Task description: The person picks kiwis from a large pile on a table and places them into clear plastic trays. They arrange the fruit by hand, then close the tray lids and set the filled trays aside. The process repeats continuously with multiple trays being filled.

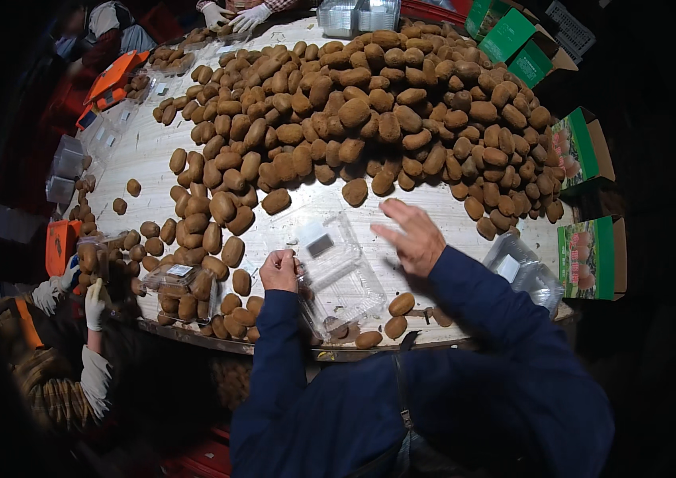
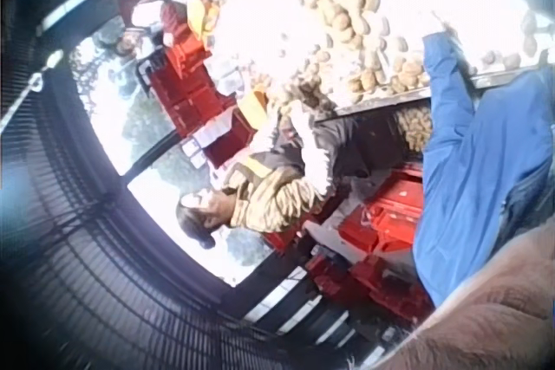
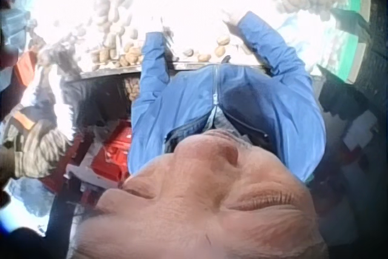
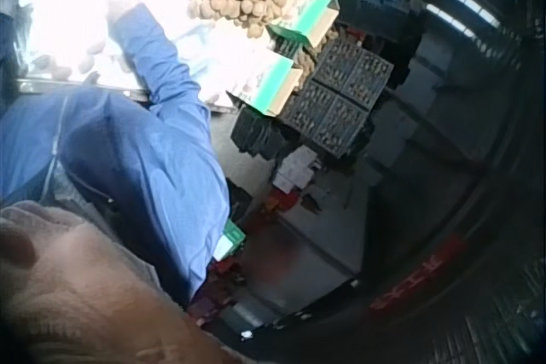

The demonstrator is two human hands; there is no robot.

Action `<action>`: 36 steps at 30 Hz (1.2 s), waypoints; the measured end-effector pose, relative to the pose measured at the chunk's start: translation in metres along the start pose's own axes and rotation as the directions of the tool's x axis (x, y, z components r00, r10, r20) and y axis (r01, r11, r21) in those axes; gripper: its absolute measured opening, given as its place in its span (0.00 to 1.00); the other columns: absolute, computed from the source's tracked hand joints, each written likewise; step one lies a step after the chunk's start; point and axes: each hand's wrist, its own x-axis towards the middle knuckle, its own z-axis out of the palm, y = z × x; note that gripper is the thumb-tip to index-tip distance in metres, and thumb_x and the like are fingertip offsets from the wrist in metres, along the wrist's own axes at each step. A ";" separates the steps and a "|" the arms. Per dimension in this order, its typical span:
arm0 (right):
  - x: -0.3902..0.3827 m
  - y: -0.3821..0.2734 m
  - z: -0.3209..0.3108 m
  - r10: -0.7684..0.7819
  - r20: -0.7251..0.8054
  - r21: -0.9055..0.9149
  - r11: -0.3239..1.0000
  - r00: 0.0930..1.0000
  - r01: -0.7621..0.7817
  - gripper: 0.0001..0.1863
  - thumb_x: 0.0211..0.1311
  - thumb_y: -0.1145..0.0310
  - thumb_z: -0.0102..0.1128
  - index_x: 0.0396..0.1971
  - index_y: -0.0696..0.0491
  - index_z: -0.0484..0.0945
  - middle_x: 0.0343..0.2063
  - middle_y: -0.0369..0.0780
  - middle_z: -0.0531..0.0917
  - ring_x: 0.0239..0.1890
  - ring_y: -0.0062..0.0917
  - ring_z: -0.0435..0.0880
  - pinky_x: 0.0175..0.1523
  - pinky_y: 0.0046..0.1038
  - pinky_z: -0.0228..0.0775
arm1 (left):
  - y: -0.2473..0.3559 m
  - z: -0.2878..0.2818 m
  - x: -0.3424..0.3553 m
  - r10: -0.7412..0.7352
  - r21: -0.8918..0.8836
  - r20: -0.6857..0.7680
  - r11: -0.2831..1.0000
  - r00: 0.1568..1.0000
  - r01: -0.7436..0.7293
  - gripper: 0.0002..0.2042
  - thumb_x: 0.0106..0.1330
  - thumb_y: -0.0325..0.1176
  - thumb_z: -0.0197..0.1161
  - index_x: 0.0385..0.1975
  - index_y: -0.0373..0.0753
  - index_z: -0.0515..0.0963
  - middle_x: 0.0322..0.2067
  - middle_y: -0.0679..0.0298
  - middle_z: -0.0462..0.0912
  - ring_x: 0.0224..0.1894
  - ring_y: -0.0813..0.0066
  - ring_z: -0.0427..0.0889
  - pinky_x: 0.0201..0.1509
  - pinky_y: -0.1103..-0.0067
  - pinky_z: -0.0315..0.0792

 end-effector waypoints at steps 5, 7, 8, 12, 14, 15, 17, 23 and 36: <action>0.125 0.099 -0.019 0.352 -0.251 -0.198 0.893 0.902 -0.403 0.42 0.64 0.51 0.73 0.75 0.45 0.65 0.75 0.54 0.60 0.78 0.51 0.56 0.78 0.51 0.52 | -0.002 -0.027 -0.003 0.110 0.023 -0.089 0.994 0.990 -0.109 0.09 0.77 0.33 0.62 0.36 0.34 0.80 0.25 0.68 0.82 0.26 0.84 0.76 0.32 0.83 0.71; 0.166 0.119 -0.012 0.454 -0.198 -0.182 0.854 0.869 -0.488 0.44 0.66 0.43 0.68 0.77 0.40 0.63 0.77 0.55 0.57 0.79 0.53 0.52 0.79 0.54 0.48 | 0.000 -0.032 -0.007 0.006 -0.035 -0.072 0.999 0.997 -0.009 0.10 0.78 0.35 0.63 0.36 0.36 0.80 0.26 0.68 0.83 0.25 0.84 0.76 0.31 0.84 0.71; 0.181 0.124 -0.005 0.421 -0.174 -0.202 0.869 0.890 -0.451 0.42 0.66 0.42 0.67 0.77 0.38 0.64 0.77 0.55 0.56 0.80 0.54 0.51 0.79 0.57 0.46 | 0.001 -0.034 -0.013 -0.052 -0.104 -0.049 0.993 0.997 0.047 0.10 0.78 0.36 0.63 0.37 0.36 0.79 0.26 0.67 0.82 0.22 0.83 0.76 0.26 0.83 0.71; 0.195 0.122 0.023 0.455 -0.108 -0.261 0.845 0.884 -0.467 0.34 0.67 0.37 0.63 0.69 0.37 0.76 0.79 0.48 0.55 0.82 0.52 0.44 0.78 0.63 0.47 | 0.005 -0.037 -0.021 -0.140 -0.179 -0.107 0.977 0.984 0.120 0.11 0.79 0.38 0.62 0.38 0.37 0.77 0.27 0.65 0.82 0.21 0.80 0.78 0.22 0.81 0.73; 0.177 0.122 0.026 0.441 -0.034 -0.259 0.863 0.897 -0.434 0.32 0.66 0.37 0.64 0.64 0.38 0.81 0.78 0.47 0.59 0.82 0.51 0.46 0.77 0.60 0.54 | 0.005 -0.040 -0.018 -0.163 -0.212 -0.092 0.967 0.982 0.140 0.10 0.79 0.37 0.61 0.38 0.37 0.77 0.27 0.65 0.81 0.21 0.79 0.78 0.22 0.81 0.73; 0.162 0.121 0.025 0.374 -0.001 -0.270 0.893 0.927 -0.360 0.31 0.65 0.37 0.66 0.62 0.39 0.82 0.77 0.46 0.61 0.82 0.51 0.47 0.76 0.59 0.57 | 0.005 -0.042 -0.015 -0.167 -0.215 -0.083 0.966 0.982 0.146 0.10 0.80 0.38 0.61 0.39 0.37 0.77 0.27 0.65 0.81 0.22 0.79 0.79 0.23 0.81 0.73; 0.128 0.112 0.028 0.529 0.018 -0.153 0.840 0.848 -0.521 0.32 0.60 0.41 0.73 0.61 0.41 0.83 0.75 0.47 0.65 0.80 0.49 0.54 0.74 0.56 0.61 | 0.003 -0.048 -0.010 -0.135 -0.193 -0.105 0.975 0.985 0.113 0.12 0.80 0.40 0.61 0.41 0.36 0.78 0.29 0.66 0.82 0.23 0.79 0.79 0.25 0.81 0.74; 0.057 0.078 0.038 0.270 -0.075 -0.268 0.922 0.960 -0.280 0.24 0.55 0.52 0.78 0.48 0.47 0.86 0.75 0.47 0.62 0.79 0.51 0.51 0.70 0.56 0.61 | -0.001 -0.053 0.006 -0.110 -0.148 -0.090 0.984 0.990 0.095 0.12 0.80 0.41 0.61 0.42 0.36 0.78 0.29 0.65 0.82 0.23 0.78 0.81 0.24 0.82 0.74; -0.064 0.053 0.028 0.574 -0.101 -0.092 0.808 0.813 -0.582 0.30 0.64 0.67 0.72 0.65 0.47 0.73 0.67 0.56 0.67 0.62 0.58 0.75 0.60 0.48 0.77 | -0.001 -0.043 0.011 -0.149 -0.194 -0.042 0.971 0.988 0.138 0.13 0.80 0.41 0.61 0.43 0.35 0.79 0.29 0.65 0.82 0.23 0.79 0.81 0.23 0.82 0.72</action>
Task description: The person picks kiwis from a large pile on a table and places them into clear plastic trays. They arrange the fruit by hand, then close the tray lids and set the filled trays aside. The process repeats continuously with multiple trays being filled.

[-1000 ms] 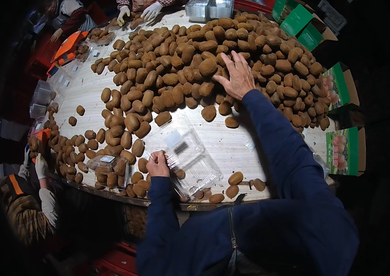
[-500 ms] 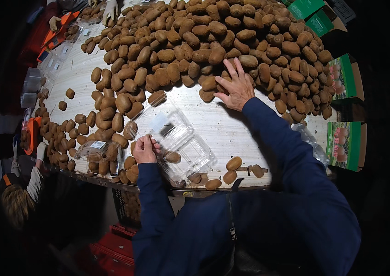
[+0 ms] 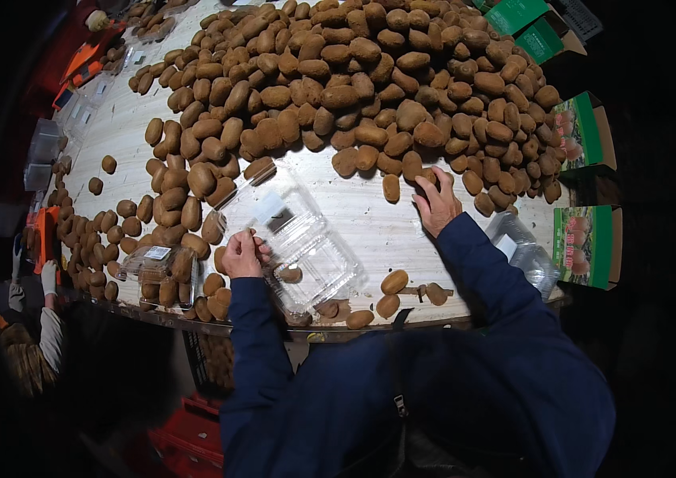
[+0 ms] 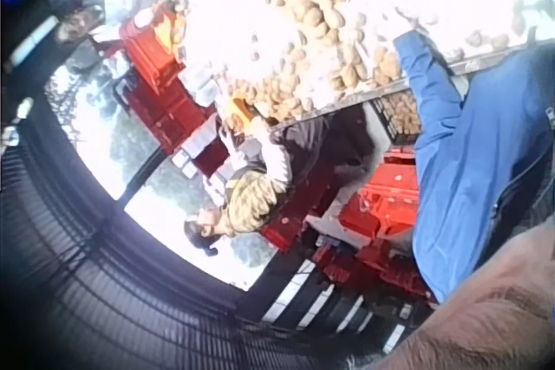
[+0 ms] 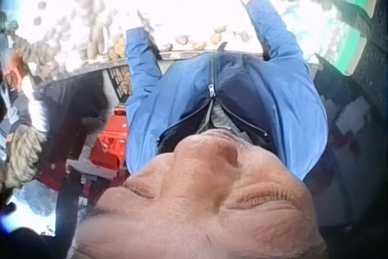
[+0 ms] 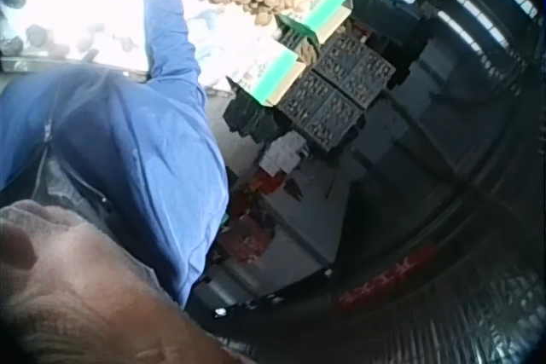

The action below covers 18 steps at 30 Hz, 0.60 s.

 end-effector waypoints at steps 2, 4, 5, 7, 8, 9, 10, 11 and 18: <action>-0.005 0.005 0.005 0.087 -0.010 0.079 0.993 0.996 -0.086 0.30 0.67 0.66 0.70 0.67 0.47 0.71 0.68 0.56 0.66 0.62 0.58 0.76 0.60 0.49 0.77 | -0.001 0.002 0.003 0.021 0.027 -0.016 0.999 1.000 -0.021 0.13 0.80 0.41 0.62 0.42 0.36 0.79 0.29 0.65 0.82 0.23 0.78 0.81 0.23 0.82 0.73; -0.003 0.004 0.014 0.147 -0.006 0.022 0.989 0.989 -0.146 0.30 0.68 0.65 0.69 0.68 0.47 0.70 0.69 0.55 0.66 0.63 0.56 0.76 0.61 0.49 0.76 | -0.003 0.004 0.006 0.007 0.027 0.001 1.000 1.000 -0.007 0.13 0.79 0.41 0.62 0.42 0.36 0.79 0.29 0.65 0.82 0.23 0.78 0.81 0.23 0.82 0.73; 0.000 0.002 0.018 0.163 -0.021 0.011 0.987 0.986 -0.163 0.30 0.68 0.65 0.69 0.68 0.47 0.70 0.69 0.54 0.65 0.63 0.56 0.76 0.61 0.49 0.76 | -0.005 0.007 0.009 0.005 0.018 0.005 1.000 1.000 -0.005 0.13 0.79 0.41 0.62 0.42 0.36 0.79 0.29 0.65 0.82 0.23 0.78 0.81 0.24 0.82 0.73; 0.011 -0.001 0.026 0.212 -0.037 -0.027 0.977 0.977 -0.213 0.31 0.68 0.63 0.69 0.69 0.45 0.70 0.69 0.53 0.66 0.64 0.55 0.76 0.63 0.49 0.74 | -0.008 0.010 0.010 -0.003 0.015 0.016 1.000 1.000 0.003 0.13 0.79 0.41 0.62 0.42 0.36 0.79 0.29 0.65 0.83 0.23 0.78 0.81 0.23 0.82 0.73; 0.019 -0.003 0.029 0.250 -0.022 -0.041 0.967 0.968 -0.251 0.31 0.68 0.63 0.69 0.69 0.45 0.70 0.69 0.53 0.66 0.63 0.55 0.76 0.63 0.49 0.74 | -0.008 0.011 0.011 -0.005 0.001 0.023 1.000 1.000 0.005 0.13 0.79 0.41 0.62 0.42 0.36 0.79 0.29 0.65 0.83 0.23 0.78 0.81 0.23 0.82 0.73; 0.026 -0.004 0.030 0.289 -0.006 -0.049 0.956 0.957 -0.289 0.32 0.68 0.62 0.70 0.70 0.44 0.70 0.68 0.52 0.66 0.63 0.55 0.76 0.63 0.48 0.74 | -0.008 0.012 0.012 -0.007 -0.011 0.029 1.000 1.000 0.008 0.13 0.79 0.41 0.62 0.42 0.36 0.79 0.29 0.65 0.83 0.23 0.78 0.81 0.23 0.82 0.73; 0.030 -0.004 0.028 0.282 0.025 -0.046 0.959 0.959 -0.281 0.34 0.66 0.59 0.72 0.70 0.44 0.70 0.67 0.52 0.69 0.62 0.53 0.77 0.63 0.48 0.74 | -0.008 0.013 0.011 -0.008 -0.001 0.025 1.000 1.000 0.008 0.13 0.79 0.41 0.62 0.42 0.36 0.79 0.29 0.65 0.83 0.23 0.79 0.81 0.23 0.83 0.72; 0.034 -0.003 0.026 0.326 0.087 -0.067 0.945 0.941 -0.321 0.35 0.65 0.59 0.73 0.70 0.45 0.70 0.66 0.51 0.69 0.62 0.52 0.77 0.63 0.48 0.74 | -0.008 0.014 0.011 -0.008 0.008 0.023 1.000 1.000 0.008 0.13 0.79 0.41 0.62 0.43 0.36 0.79 0.29 0.65 0.83 0.23 0.79 0.81 0.23 0.83 0.72; 0.058 -0.007 0.001 0.425 0.442 0.384 0.707 0.790 -0.594 0.30 0.63 0.63 0.76 0.62 0.59 0.76 0.54 0.48 0.81 0.58 0.37 0.81 0.65 0.34 0.74 | -0.011 0.011 0.015 0.003 0.041 0.012 0.999 1.000 -0.003 0.13 0.78 0.41 0.64 0.42 0.35 0.81 0.29 0.66 0.83 0.22 0.80 0.80 0.25 0.82 0.73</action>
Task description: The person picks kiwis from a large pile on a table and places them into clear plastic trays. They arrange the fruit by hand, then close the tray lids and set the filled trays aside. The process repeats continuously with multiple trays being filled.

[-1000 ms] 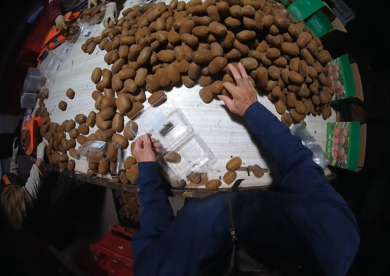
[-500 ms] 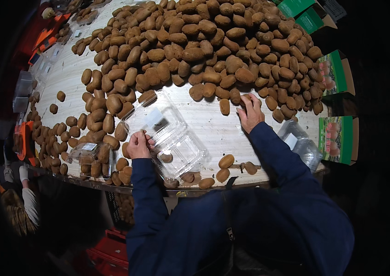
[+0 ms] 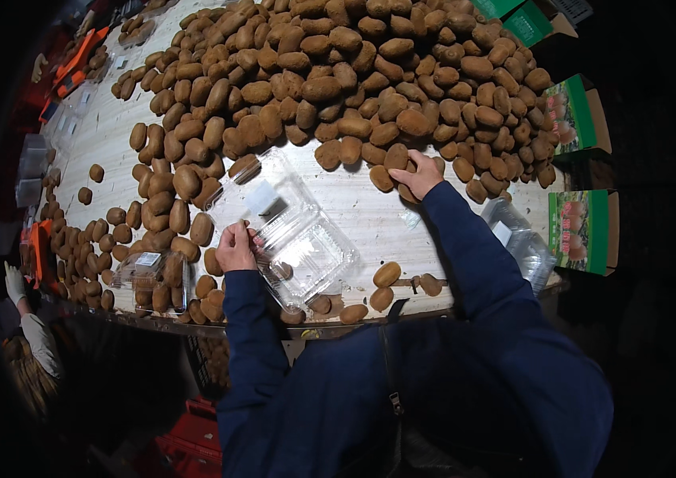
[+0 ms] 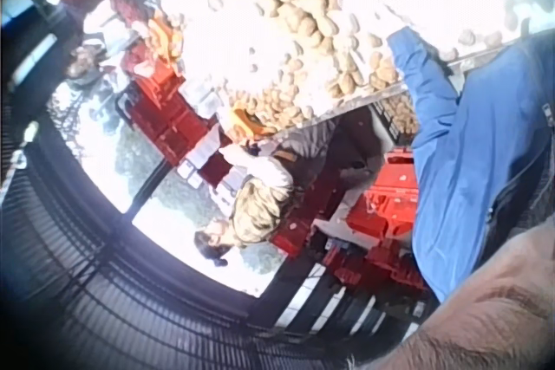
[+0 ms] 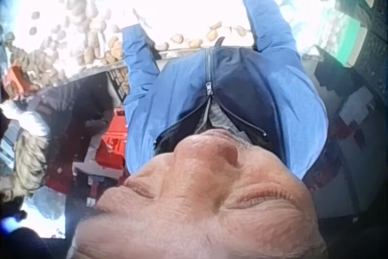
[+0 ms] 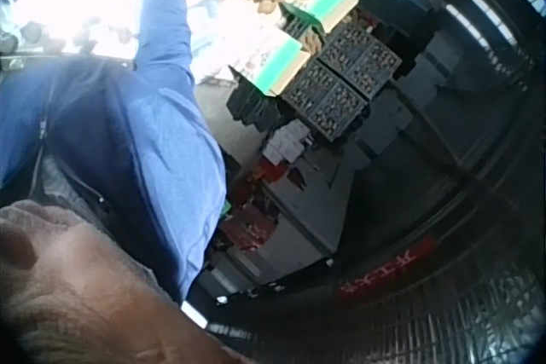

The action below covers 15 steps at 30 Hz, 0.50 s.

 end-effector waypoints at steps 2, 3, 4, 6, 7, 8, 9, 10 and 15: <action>-0.018 -0.014 0.004 -0.124 0.022 0.086 0.989 0.992 0.122 0.31 0.62 0.64 0.76 0.61 0.61 0.76 0.55 0.48 0.80 0.57 0.34 0.82 0.65 0.32 0.74 | -0.002 -0.001 0.001 0.074 0.054 -0.006 0.996 0.997 -0.074 0.13 0.78 0.40 0.64 0.41 0.34 0.81 0.29 0.66 0.83 0.24 0.81 0.80 0.25 0.82 0.73; -0.033 -0.021 0.007 -0.089 0.018 0.102 0.991 0.996 0.087 0.31 0.62 0.65 0.77 0.61 0.62 0.76 0.56 0.47 0.80 0.57 0.32 0.82 0.65 0.31 0.74 | -0.002 0.000 0.001 0.063 0.081 -0.043 0.995 0.997 -0.059 0.13 0.78 0.39 0.64 0.41 0.33 0.81 0.29 0.66 0.84 0.26 0.83 0.79 0.27 0.83 0.73; -0.052 -0.030 0.014 -0.282 -0.021 -0.117 0.954 0.959 0.277 0.32 0.61 0.65 0.77 0.62 0.62 0.75 0.55 0.47 0.79 0.57 0.34 0.82 0.65 0.32 0.74 | -0.002 0.002 0.000 0.149 0.115 -0.030 0.983 0.988 -0.145 0.12 0.78 0.38 0.64 0.41 0.33 0.82 0.30 0.66 0.84 0.27 0.85 0.78 0.28 0.83 0.73; -0.088 -0.048 0.039 -0.554 0.029 -0.121 0.824 0.832 0.553 0.33 0.60 0.67 0.77 0.64 0.58 0.74 0.56 0.50 0.74 0.54 0.41 0.82 0.59 0.34 0.81 | -0.003 0.009 -0.009 0.175 0.052 -0.002 0.983 0.985 -0.175 0.13 0.79 0.38 0.64 0.41 0.33 0.82 0.29 0.66 0.84 0.28 0.85 0.78 0.29 0.84 0.73; -0.104 -0.056 0.053 -0.653 0.084 -0.128 0.742 0.752 0.658 0.33 0.60 0.66 0.78 0.64 0.57 0.73 0.58 0.52 0.73 0.55 0.42 0.83 0.58 0.35 0.83 | -0.002 0.016 -0.011 0.231 0.032 0.021 0.972 0.973 -0.232 0.13 0.79 0.39 0.64 0.41 0.33 0.82 0.29 0.66 0.84 0.27 0.85 0.78 0.29 0.84 0.74; -0.117 -0.063 0.069 -0.667 0.160 -0.130 0.717 0.728 0.685 0.35 0.59 0.66 0.78 0.64 0.55 0.72 0.60 0.53 0.71 0.56 0.45 0.83 0.58 0.37 0.83 | -0.001 0.022 -0.013 0.276 0.058 0.008 0.959 0.961 -0.276 0.14 0.79 0.40 0.63 0.40 0.33 0.81 0.28 0.66 0.84 0.26 0.84 0.78 0.29 0.84 0.75; -0.123 -0.069 0.084 -0.685 0.201 -0.143 0.686 0.700 0.713 0.35 0.58 0.68 0.78 0.65 0.54 0.72 0.63 0.54 0.69 0.57 0.49 0.82 0.56 0.38 0.84 | 0.000 0.028 -0.015 0.217 0.067 -0.027 0.974 0.976 -0.215 0.15 0.79 0.41 0.63 0.40 0.33 0.81 0.28 0.66 0.84 0.26 0.84 0.78 0.29 0.84 0.76; -0.124 -0.075 0.102 -0.649 0.248 -0.145 0.709 0.719 0.690 0.35 0.57 0.69 0.78 0.65 0.54 0.72 0.64 0.55 0.67 0.59 0.52 0.80 0.56 0.40 0.83 | 0.002 0.032 -0.016 0.216 0.074 -0.026 0.974 0.976 -0.213 0.15 0.79 0.42 0.63 0.40 0.33 0.81 0.27 0.65 0.83 0.25 0.83 0.79 0.28 0.83 0.77; -0.116 -0.070 0.122 -0.771 0.186 -0.192 0.580 0.610 0.792 0.37 0.57 0.64 0.79 0.65 0.56 0.72 0.68 0.60 0.66 0.65 0.52 0.75 0.64 0.45 0.78 | -0.002 0.038 -0.018 0.154 -0.021 -0.021 0.988 0.988 -0.155 0.16 0.80 0.44 0.61 0.38 0.35 0.80 0.27 0.64 0.83 0.21 0.80 0.81 0.22 0.82 0.75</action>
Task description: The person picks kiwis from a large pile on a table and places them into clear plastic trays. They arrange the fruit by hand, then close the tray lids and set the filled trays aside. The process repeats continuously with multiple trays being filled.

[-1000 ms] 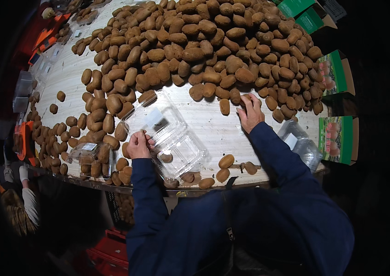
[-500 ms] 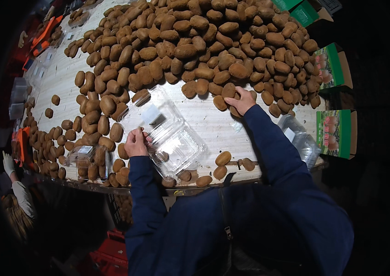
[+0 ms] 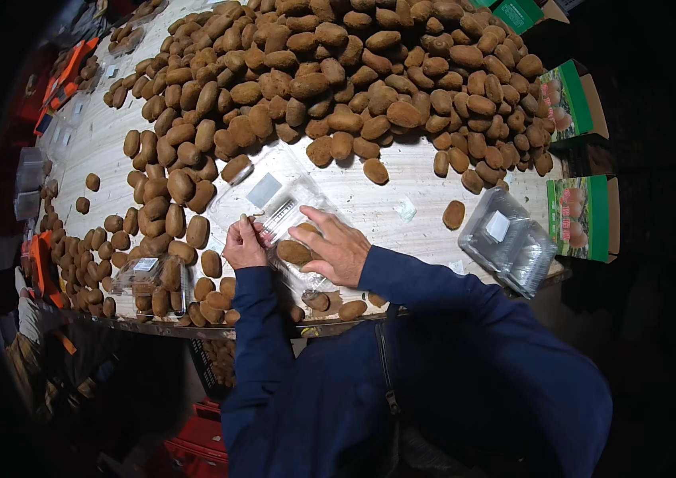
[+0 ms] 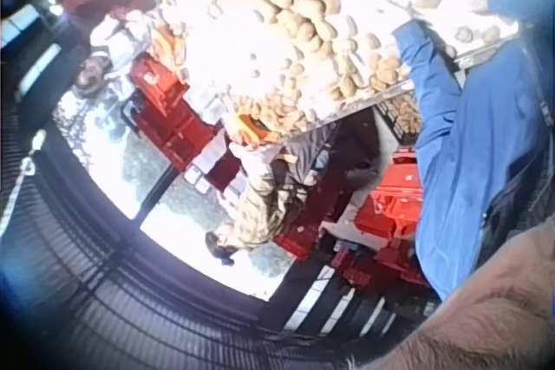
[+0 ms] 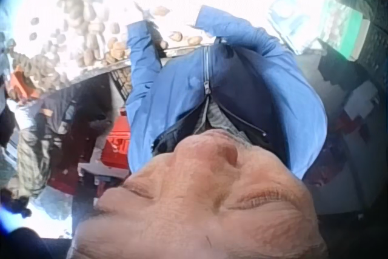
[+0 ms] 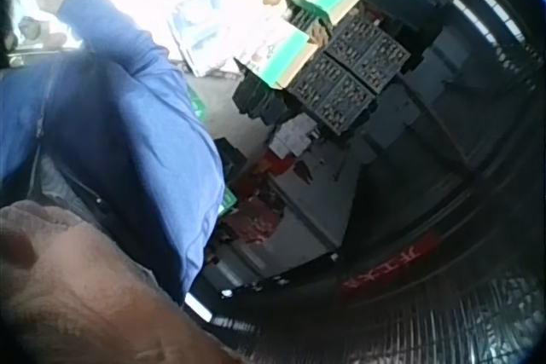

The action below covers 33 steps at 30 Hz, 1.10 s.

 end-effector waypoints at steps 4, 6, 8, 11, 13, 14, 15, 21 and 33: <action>0.015 0.071 -0.055 -0.004 -0.338 -0.322 0.940 0.941 -0.112 0.33 0.58 0.65 0.78 0.62 0.57 0.75 0.64 0.57 0.74 0.66 0.51 0.75 0.71 0.48 0.68 | -0.012 -0.010 0.001 -0.105 -0.112 0.004 0.988 0.994 0.105 0.16 0.81 0.45 0.59 0.39 0.36 0.78 0.27 0.63 0.83 0.22 0.76 0.83 0.23 0.81 0.76; 0.028 0.116 -0.092 0.078 -0.457 -0.476 0.820 0.886 -0.318 0.34 0.60 0.65 0.76 0.65 0.57 0.73 0.67 0.58 0.71 0.70 0.50 0.69 0.74 0.47 0.62 | -0.014 -0.013 0.004 -0.118 -0.074 0.013 0.990 0.993 0.119 0.16 0.81 0.46 0.58 0.39 0.37 0.77 0.27 0.63 0.82 0.21 0.75 0.82 0.22 0.81 0.75; 0.040 0.150 -0.115 0.183 -0.442 -0.540 0.727 0.878 -0.424 0.42 0.61 0.55 0.76 0.73 0.50 0.68 0.73 0.53 0.65 0.74 0.53 0.62 0.76 0.49 0.57 | -0.014 -0.015 0.004 -0.133 -0.080 0.019 0.988 0.991 0.134 0.16 0.80 0.46 0.60 0.40 0.37 0.77 0.27 0.63 0.82 0.20 0.75 0.81 0.22 0.81 0.74; 0.055 0.174 -0.119 0.160 -0.347 -0.559 0.756 0.924 -0.341 0.43 0.60 0.49 0.76 0.74 0.44 0.68 0.74 0.52 0.63 0.77 0.51 0.57 0.75 0.51 0.58 | -0.010 -0.013 0.000 -0.154 -0.021 -0.011 0.988 0.988 0.154 0.16 0.80 0.45 0.60 0.39 0.37 0.78 0.26 0.63 0.83 0.20 0.77 0.81 0.21 0.82 0.73; 0.060 0.177 -0.113 0.139 -0.294 -0.642 0.705 0.946 -0.303 0.43 0.60 0.47 0.76 0.74 0.39 0.67 0.73 0.51 0.64 0.78 0.50 0.55 0.74 0.51 0.60 | -0.007 -0.011 -0.002 -0.165 -0.019 -0.028 0.986 0.986 0.165 0.15 0.81 0.44 0.59 0.38 0.37 0.78 0.26 0.64 0.83 0.19 0.78 0.80 0.21 0.82 0.73; 0.061 0.176 -0.108 0.149 -0.259 -0.652 0.702 0.954 -0.287 0.43 0.59 0.47 0.76 0.73 0.37 0.68 0.72 0.51 0.65 0.78 0.50 0.55 0.73 0.51 0.61 | -0.005 -0.010 -0.003 -0.164 0.000 -0.028 0.986 0.986 0.164 0.16 0.81 0.44 0.59 0.38 0.37 0.78 0.26 0.64 0.83 0.19 0.78 0.80 0.21 0.82 0.73; 0.060 0.174 -0.101 0.179 -0.231 -0.671 0.682 0.956 -0.290 0.42 0.59 0.47 0.76 0.73 0.35 0.69 0.71 0.50 0.67 0.78 0.49 0.54 0.72 0.51 0.62 | -0.004 -0.009 -0.004 -0.171 0.008 -0.025 0.985 0.985 0.171 0.16 0.81 0.44 0.59 0.38 0.37 0.78 0.26 0.64 0.83 0.19 0.78 0.80 0.21 0.82 0.73; 0.042 0.163 -0.083 0.080 -0.242 -0.609 0.764 0.967 -0.216 0.34 0.58 0.48 0.76 0.66 0.34 0.77 0.60 0.49 0.72 0.65 0.47 0.69 0.56 0.47 0.77 | -0.002 -0.007 -0.003 -0.193 0.009 -0.017 0.981 0.981 0.193 0.16 0.80 0.45 0.60 0.40 0.36 0.79 0.26 0.64 0.83 0.20 0.78 0.80 0.22 0.83 0.72; 0.034 0.169 -0.080 0.171 -0.086 -0.655 0.733 0.981 -0.186 0.38 0.47 0.77 0.75 0.62 0.35 0.77 0.63 0.50 0.68 0.58 0.48 0.76 0.54 0.43 0.81 | 0.000 -0.014 0.007 -0.224 -0.019 0.017 0.974 0.975 0.224 0.16 0.80 0.45 0.60 0.39 0.36 0.79 0.27 0.64 0.83 0.21 0.78 0.81 0.22 0.82 0.72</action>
